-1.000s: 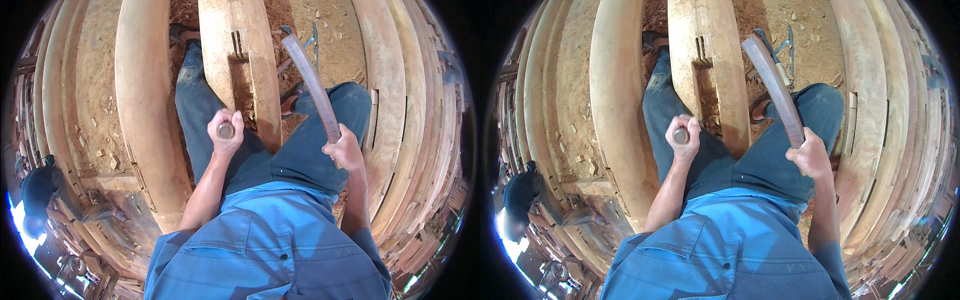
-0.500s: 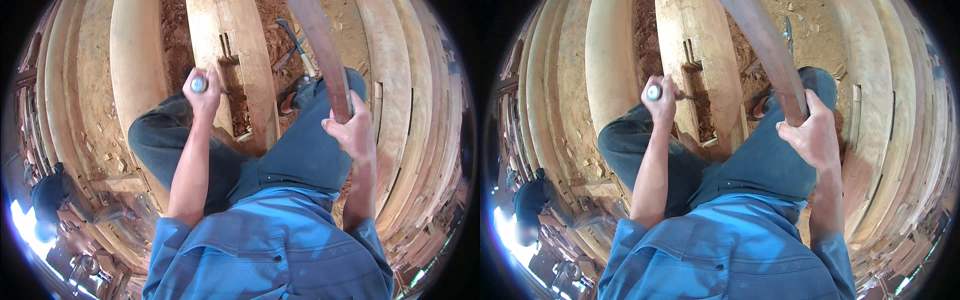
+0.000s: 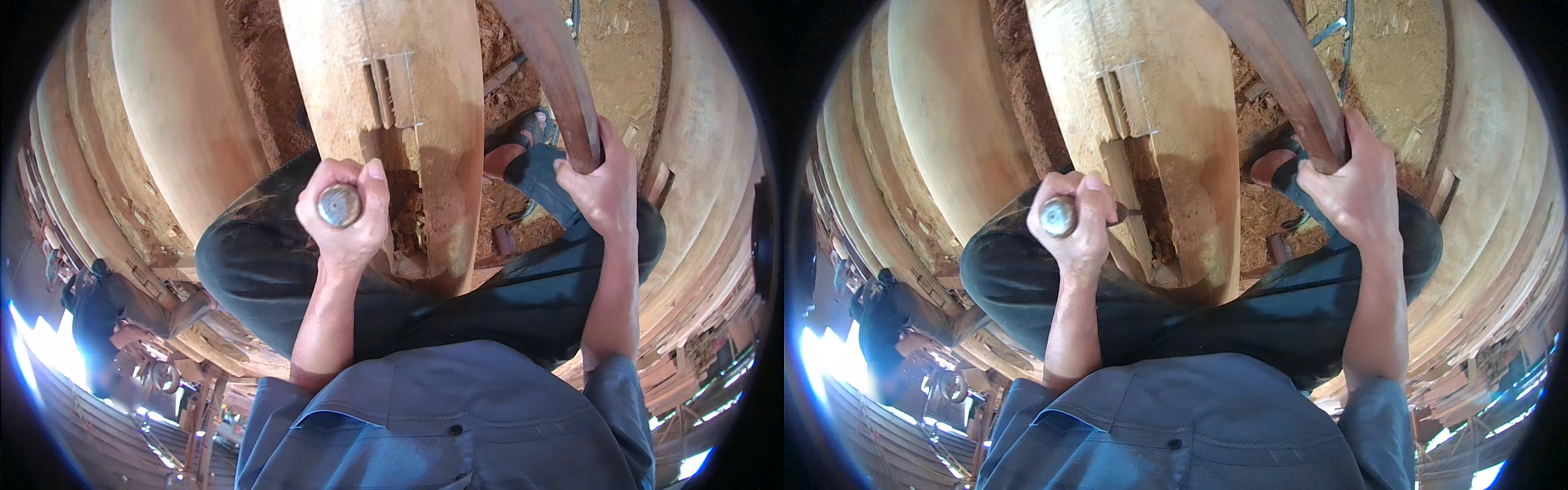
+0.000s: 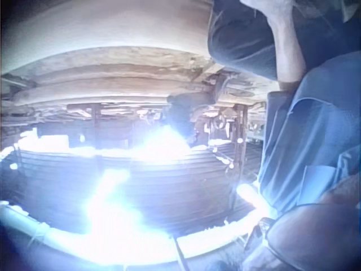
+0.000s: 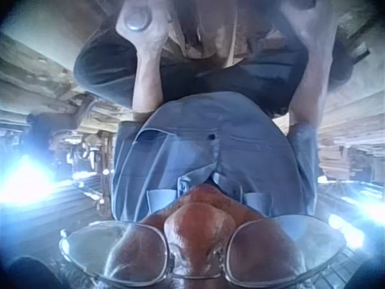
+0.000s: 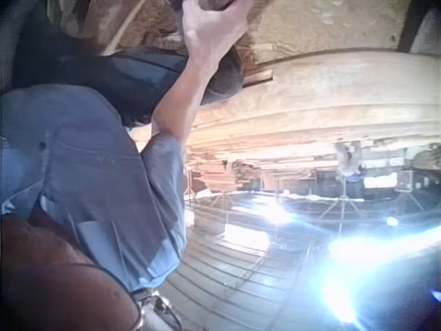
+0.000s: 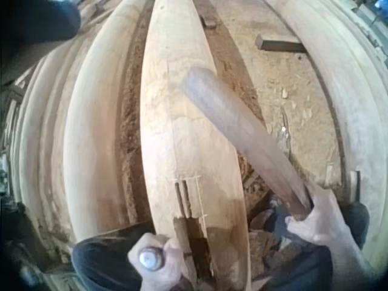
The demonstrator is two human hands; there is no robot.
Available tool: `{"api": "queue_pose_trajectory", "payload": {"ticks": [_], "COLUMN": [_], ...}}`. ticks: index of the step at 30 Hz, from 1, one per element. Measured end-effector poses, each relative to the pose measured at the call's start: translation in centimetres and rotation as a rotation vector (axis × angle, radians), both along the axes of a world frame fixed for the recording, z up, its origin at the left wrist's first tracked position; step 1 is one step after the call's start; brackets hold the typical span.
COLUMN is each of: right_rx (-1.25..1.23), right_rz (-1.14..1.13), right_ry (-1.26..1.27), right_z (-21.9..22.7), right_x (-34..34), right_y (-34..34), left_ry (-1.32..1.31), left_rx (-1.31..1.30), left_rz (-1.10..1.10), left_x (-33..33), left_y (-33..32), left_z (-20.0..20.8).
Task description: The person sits on the floor and uses a chisel and mallet to carve a rectangular mortise into a large curved wooden beam. They repeatedly strike the chisel to remove wood chips and deepen the cut.
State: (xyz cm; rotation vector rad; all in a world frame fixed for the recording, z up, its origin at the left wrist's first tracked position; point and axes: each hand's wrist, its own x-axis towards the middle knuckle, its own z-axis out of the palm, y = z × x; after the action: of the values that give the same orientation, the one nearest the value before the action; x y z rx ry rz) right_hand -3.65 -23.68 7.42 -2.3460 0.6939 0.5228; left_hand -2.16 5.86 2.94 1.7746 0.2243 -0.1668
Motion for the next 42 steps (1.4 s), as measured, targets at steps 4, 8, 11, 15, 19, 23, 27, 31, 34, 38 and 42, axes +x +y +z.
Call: {"api": "queue_pose_trajectory", "payload": {"ticks": [4,8,11,15,19,23,27,31,34,38,42], "right_rx": [0.054,0.31,0.31,0.155,0.209,0.335,0.328,0.475,0.557,0.511,0.109], "right_rz": [-0.088,-0.24,-0.29,-0.233,-0.252,-0.315,-0.334,-0.456,-0.45,-0.276,-0.091], "right_ry": [0.044,-0.119,-0.247,-0.307,-0.401,-0.507,-0.673,-1.027,-1.181,-1.141,-0.732], "right_z": [-0.6,0.7,1.6,2.2,6.6,11.4,15.5,21.2,24.3,21.4,16.1], "right_x": [-1.4,-3.4,-5.4,-9.2,-13.5,-16.5,-19.0,-19.3,-17.8,-13.9,-11.7], "right_y": [0.1,2.2,3.2,3.6,6.1,9.0,8.7,9.1,8.8,7.4,8.2], "left_ry": [0.156,0.092,-0.065,-0.222,-0.306,-0.172,-0.1,-0.092,-0.248,-0.241,-0.221], "left_rx": [-0.103,0.012,0.103,0.013,-0.094,-0.022,-0.117,-0.051,0.016,0.034,0.067], "left_rz": [0.004,-0.142,-0.255,-0.237,-0.309,-0.496,-0.509,-0.466,-0.481,-0.499,-0.512], "left_x": [2.4,6.1,6.5,3.5,1.4,2.6,3.3,2.1,1.6,1.5,1.2], "left_y": [-0.6,-1.1,-1.9,-1.6,-1.7,-0.3,-0.4,0.0,-0.6,-0.6,-2.0], "left_z": [0.7,3.6,2.7,0.6,2.4,0.3,1.5,2.5,3.4,2.4,3.7]}}
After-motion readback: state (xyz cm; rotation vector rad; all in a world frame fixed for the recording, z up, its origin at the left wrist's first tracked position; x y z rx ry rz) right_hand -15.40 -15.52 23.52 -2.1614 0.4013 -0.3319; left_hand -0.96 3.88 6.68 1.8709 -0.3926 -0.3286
